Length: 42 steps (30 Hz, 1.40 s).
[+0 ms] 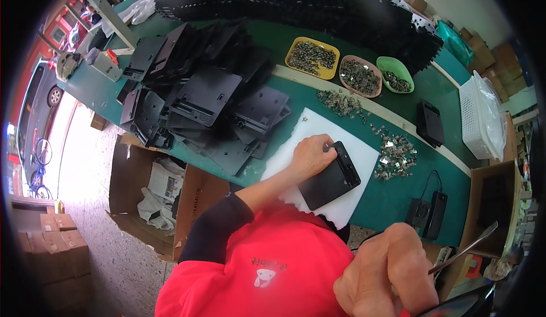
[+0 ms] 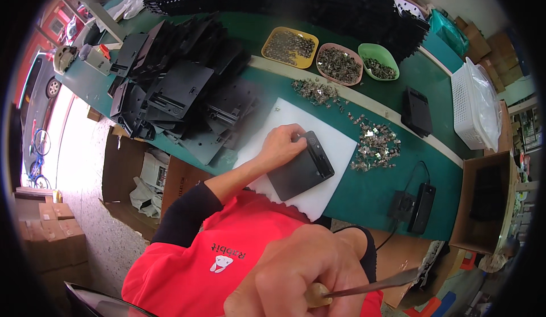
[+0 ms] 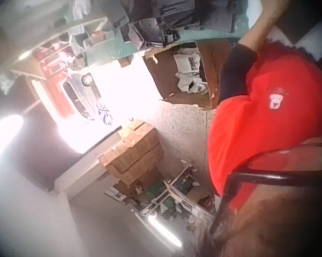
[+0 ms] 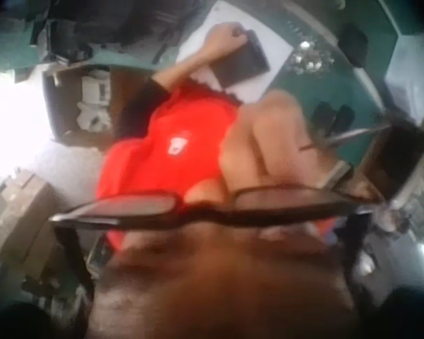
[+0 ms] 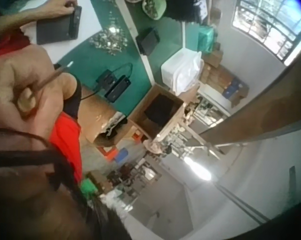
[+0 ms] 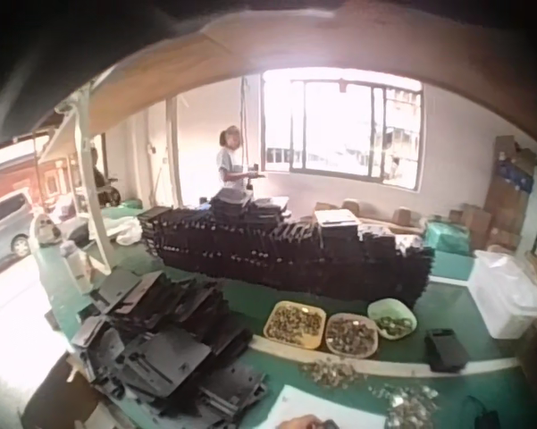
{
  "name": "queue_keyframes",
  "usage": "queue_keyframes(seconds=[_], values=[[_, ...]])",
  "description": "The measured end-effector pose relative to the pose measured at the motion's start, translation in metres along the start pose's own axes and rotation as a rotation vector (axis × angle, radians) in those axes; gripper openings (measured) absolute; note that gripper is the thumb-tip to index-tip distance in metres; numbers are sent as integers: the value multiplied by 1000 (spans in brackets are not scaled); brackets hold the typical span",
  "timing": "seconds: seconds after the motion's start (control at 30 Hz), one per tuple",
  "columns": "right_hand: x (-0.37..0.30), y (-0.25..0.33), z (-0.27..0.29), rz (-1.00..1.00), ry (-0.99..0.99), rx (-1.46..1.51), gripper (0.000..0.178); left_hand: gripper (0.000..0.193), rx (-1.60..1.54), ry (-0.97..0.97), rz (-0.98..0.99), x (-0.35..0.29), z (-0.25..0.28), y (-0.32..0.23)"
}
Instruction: The person assembles a black rectangular electronic device by inserting small metal components into slots on its surface. They repeatedly pick up components from a pile on the table and place them into the device, occasionally flipping the device over to access different sides. The person works at a green table with multiple trays of parts and stacks of similar devices nearby.
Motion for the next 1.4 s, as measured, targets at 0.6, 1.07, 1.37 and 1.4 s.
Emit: queue_keyframes(seconds=[0.6,1.07,1.37,1.4], values=[[-26,102,-15,202,349,-905,25,17,-440,-427,-704,-70,103,-116],[-43,154,19,316,92,-1417,12,28,-774,-468,-1085,-175,144,-176],[-80,242,143,12,-928,-2647,23,38,-50,-164,-782,-85,87,-101],[-82,243,148,16,-927,-2628,22,37,113,-110,-593,-72,69,-90]])
Point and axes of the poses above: each hand's wrist, its own x-axis towards the middle knuckle, its own z-axis out of the back of the hand, y = z × x, the point moved 5 cm from there along x, towards the middle knuckle, and after that the axes turned 2 degrees about -z, right-handed, at the moved point
